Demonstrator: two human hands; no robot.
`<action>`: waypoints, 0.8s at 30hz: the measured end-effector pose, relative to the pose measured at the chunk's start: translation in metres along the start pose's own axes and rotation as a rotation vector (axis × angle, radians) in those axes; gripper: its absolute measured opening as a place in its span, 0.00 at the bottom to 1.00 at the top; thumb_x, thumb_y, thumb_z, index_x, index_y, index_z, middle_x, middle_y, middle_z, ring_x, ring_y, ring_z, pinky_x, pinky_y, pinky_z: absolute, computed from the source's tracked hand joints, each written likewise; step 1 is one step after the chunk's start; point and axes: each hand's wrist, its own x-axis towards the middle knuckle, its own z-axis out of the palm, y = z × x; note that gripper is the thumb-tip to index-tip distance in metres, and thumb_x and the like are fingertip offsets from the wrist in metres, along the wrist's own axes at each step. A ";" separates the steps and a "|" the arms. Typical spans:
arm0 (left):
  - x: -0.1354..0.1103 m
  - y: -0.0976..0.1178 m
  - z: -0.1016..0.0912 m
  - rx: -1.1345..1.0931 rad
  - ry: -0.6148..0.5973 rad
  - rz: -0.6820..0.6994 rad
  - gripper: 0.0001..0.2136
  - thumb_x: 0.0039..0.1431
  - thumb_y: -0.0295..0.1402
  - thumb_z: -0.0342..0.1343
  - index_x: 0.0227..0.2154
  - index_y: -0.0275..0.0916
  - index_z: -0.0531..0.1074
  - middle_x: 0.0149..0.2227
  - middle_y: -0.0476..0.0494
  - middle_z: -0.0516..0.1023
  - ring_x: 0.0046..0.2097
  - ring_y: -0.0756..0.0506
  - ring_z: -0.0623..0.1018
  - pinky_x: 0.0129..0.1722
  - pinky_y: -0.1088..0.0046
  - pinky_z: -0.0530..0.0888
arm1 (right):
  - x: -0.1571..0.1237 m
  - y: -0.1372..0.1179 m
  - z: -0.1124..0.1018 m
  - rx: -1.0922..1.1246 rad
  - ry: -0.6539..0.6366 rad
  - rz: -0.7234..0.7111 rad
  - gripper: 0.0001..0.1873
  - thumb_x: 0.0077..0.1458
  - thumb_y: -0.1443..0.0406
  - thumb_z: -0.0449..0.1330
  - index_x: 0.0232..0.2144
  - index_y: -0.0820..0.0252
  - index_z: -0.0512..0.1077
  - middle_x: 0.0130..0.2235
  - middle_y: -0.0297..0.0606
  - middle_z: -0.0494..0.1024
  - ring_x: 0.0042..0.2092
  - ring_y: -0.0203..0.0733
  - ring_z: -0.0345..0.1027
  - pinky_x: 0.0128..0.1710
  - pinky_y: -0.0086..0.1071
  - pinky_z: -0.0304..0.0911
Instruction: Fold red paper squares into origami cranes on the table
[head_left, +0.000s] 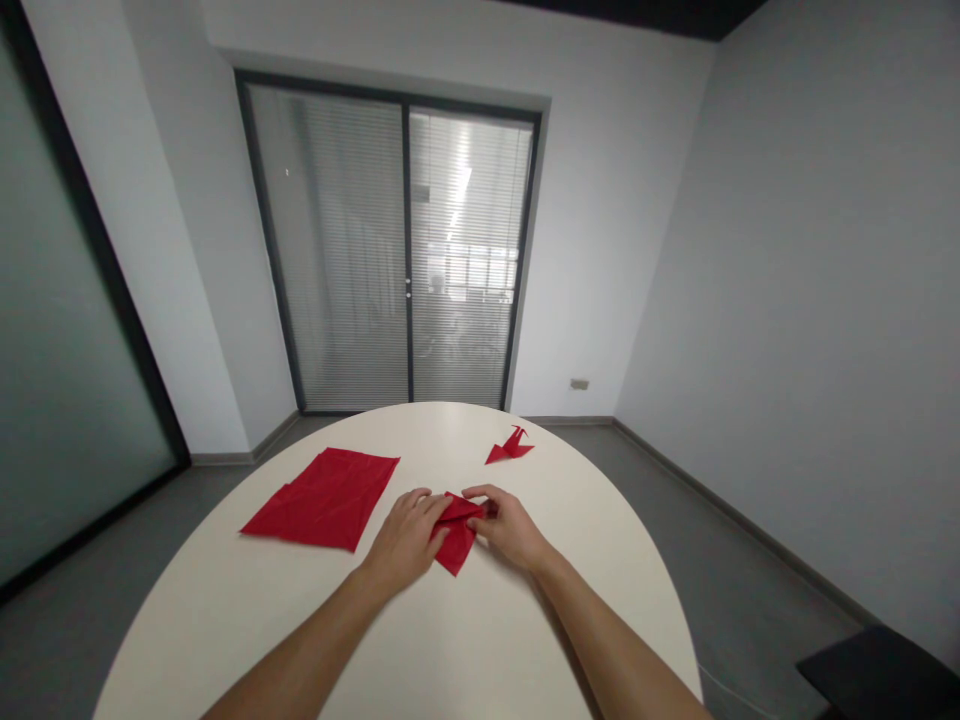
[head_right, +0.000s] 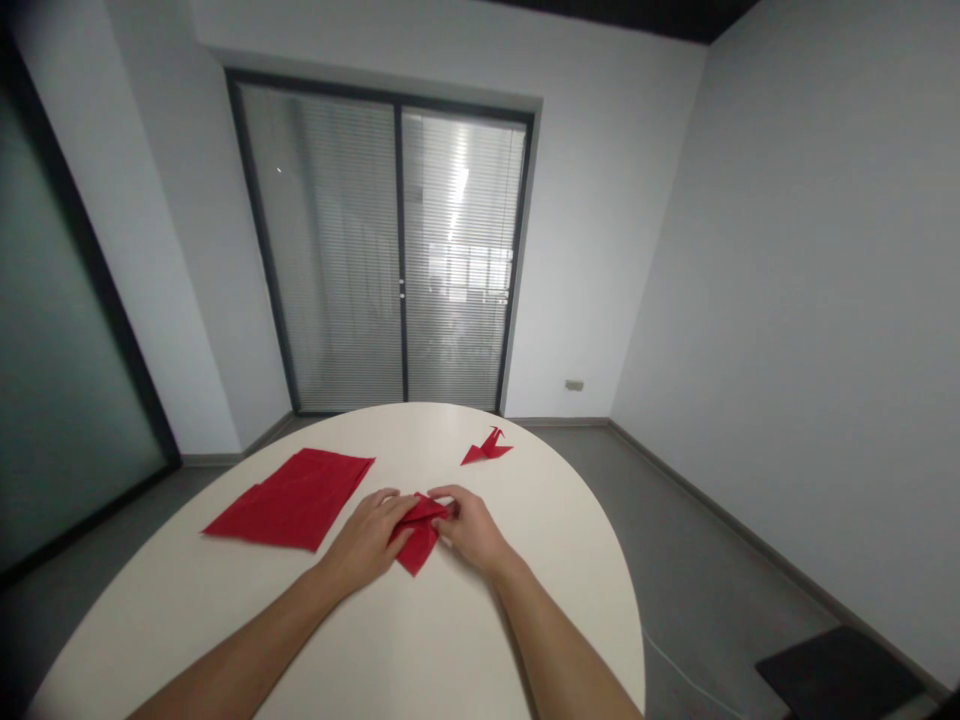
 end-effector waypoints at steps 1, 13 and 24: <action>0.000 0.000 0.001 -0.001 0.012 0.010 0.21 0.62 0.28 0.52 0.58 0.44 0.67 0.57 0.43 0.74 0.58 0.39 0.68 0.61 0.56 0.62 | -0.001 -0.003 0.001 0.005 -0.012 -0.007 0.22 0.48 0.71 0.62 0.48 0.59 0.73 0.39 0.38 0.80 0.36 0.40 0.72 0.39 0.34 0.69; 0.004 0.004 -0.009 -0.009 0.056 -0.040 0.13 0.66 0.27 0.47 0.46 0.43 0.75 0.46 0.44 0.80 0.47 0.44 0.77 0.50 0.65 0.72 | -0.003 -0.013 0.007 0.054 0.009 -0.085 0.26 0.51 0.72 0.58 0.53 0.56 0.69 0.50 0.40 0.76 0.40 0.37 0.70 0.47 0.37 0.67; 0.006 -0.009 -0.009 -0.096 0.351 -0.061 0.12 0.67 0.30 0.47 0.47 0.41 0.74 0.47 0.44 0.80 0.49 0.43 0.77 0.54 0.63 0.71 | -0.003 -0.027 -0.001 -0.176 0.117 -0.168 0.16 0.55 0.69 0.58 0.45 0.54 0.77 0.46 0.40 0.80 0.48 0.45 0.71 0.54 0.42 0.64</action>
